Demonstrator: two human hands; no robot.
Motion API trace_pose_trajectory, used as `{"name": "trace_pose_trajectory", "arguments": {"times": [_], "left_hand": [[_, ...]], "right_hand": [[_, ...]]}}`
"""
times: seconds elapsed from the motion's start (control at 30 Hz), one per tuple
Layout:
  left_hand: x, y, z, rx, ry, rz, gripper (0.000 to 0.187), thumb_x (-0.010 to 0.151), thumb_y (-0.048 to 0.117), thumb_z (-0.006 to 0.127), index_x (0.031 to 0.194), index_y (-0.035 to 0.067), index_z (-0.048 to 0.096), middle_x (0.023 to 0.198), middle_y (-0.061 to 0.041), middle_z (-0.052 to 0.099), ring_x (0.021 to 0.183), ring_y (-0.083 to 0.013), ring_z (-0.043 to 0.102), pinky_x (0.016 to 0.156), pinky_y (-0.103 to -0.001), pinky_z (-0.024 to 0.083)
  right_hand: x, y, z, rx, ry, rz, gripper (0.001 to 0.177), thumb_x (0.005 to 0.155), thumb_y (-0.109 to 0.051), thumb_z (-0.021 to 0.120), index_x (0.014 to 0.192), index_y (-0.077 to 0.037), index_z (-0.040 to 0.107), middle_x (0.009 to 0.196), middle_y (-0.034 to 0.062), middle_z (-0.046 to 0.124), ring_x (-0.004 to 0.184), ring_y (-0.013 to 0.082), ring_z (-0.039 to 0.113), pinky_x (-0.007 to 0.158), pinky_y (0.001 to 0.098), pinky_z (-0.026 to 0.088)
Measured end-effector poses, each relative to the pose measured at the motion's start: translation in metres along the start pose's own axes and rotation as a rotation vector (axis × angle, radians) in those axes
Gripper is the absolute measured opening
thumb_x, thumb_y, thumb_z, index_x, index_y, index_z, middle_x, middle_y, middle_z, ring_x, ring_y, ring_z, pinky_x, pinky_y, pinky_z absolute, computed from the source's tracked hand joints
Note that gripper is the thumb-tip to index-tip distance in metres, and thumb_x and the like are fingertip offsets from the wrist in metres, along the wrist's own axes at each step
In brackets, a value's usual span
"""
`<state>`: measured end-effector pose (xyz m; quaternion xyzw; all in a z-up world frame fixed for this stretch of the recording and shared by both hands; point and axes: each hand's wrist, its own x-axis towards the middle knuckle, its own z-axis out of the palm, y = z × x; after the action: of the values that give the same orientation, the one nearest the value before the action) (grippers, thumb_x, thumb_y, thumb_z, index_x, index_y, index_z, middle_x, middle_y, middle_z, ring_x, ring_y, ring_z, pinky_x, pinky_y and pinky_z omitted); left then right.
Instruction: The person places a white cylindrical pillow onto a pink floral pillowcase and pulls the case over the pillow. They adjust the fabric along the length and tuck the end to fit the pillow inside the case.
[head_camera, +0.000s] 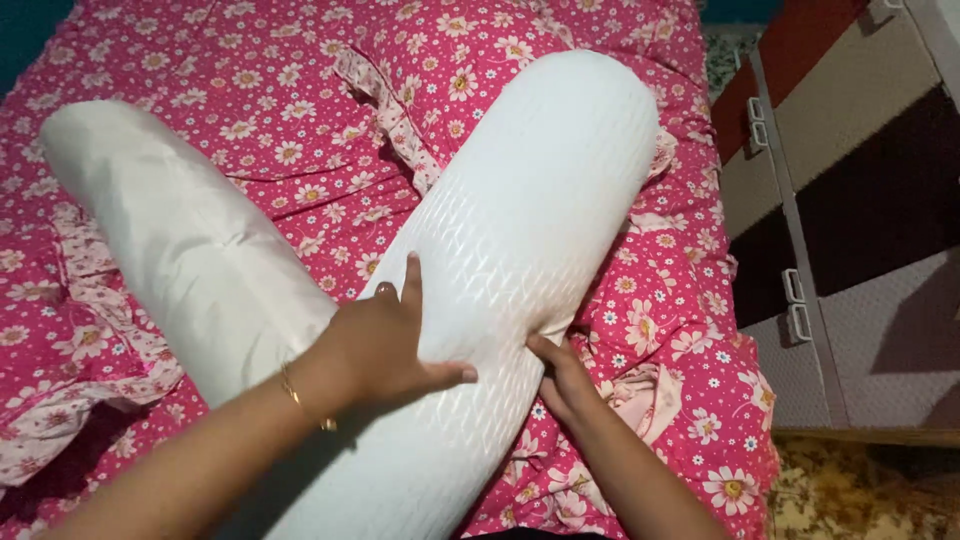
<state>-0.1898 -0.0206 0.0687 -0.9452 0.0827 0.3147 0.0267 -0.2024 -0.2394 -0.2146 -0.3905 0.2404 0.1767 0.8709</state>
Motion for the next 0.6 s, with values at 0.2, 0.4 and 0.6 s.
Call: {"name": "trace_pose_trajectory", "arguments": {"times": [0.2,0.4,0.6], "left_hand": [[0.014,0.006,-0.010,-0.082,0.093,-0.040,0.137,0.077,0.091,0.051,0.161,-0.006,0.003,0.139,-0.034,0.050,0.123,-0.0485,0.061,0.097,-0.051,0.055],[0.093,0.022,-0.025,-0.184,0.249,0.044,0.128,0.082,0.088,0.044,0.161,-0.007,0.010,0.149,-0.041,0.040,0.133,-0.0531,0.050,0.105,-0.054,0.047],[0.161,0.037,-0.056,-0.274,0.302,0.092,0.131,0.079,0.089,0.047,0.160,-0.008,0.013,0.150,-0.040,0.040,0.137,-0.0520,0.047,0.110,-0.055,0.043]], "right_hand": [[0.050,-0.028,-0.021,0.027,-0.049,-0.133,0.044,0.090,-0.023,0.069,0.133,-0.022,0.059,0.125,0.0095,0.067,0.116,0.0325,0.063,0.105,0.0584,0.049],[0.118,-0.049,-0.034,0.015,-0.100,-0.238,0.057,0.096,-0.028,0.066,0.149,-0.026,0.046,0.139,0.0089,0.058,0.124,0.0320,0.057,0.108,0.0576,0.046],[0.147,-0.089,-0.032,0.030,-0.141,-0.330,0.063,0.099,-0.035,0.066,0.156,-0.034,0.037,0.148,0.0049,0.053,0.132,0.0284,0.054,0.113,0.0552,0.043]]}}
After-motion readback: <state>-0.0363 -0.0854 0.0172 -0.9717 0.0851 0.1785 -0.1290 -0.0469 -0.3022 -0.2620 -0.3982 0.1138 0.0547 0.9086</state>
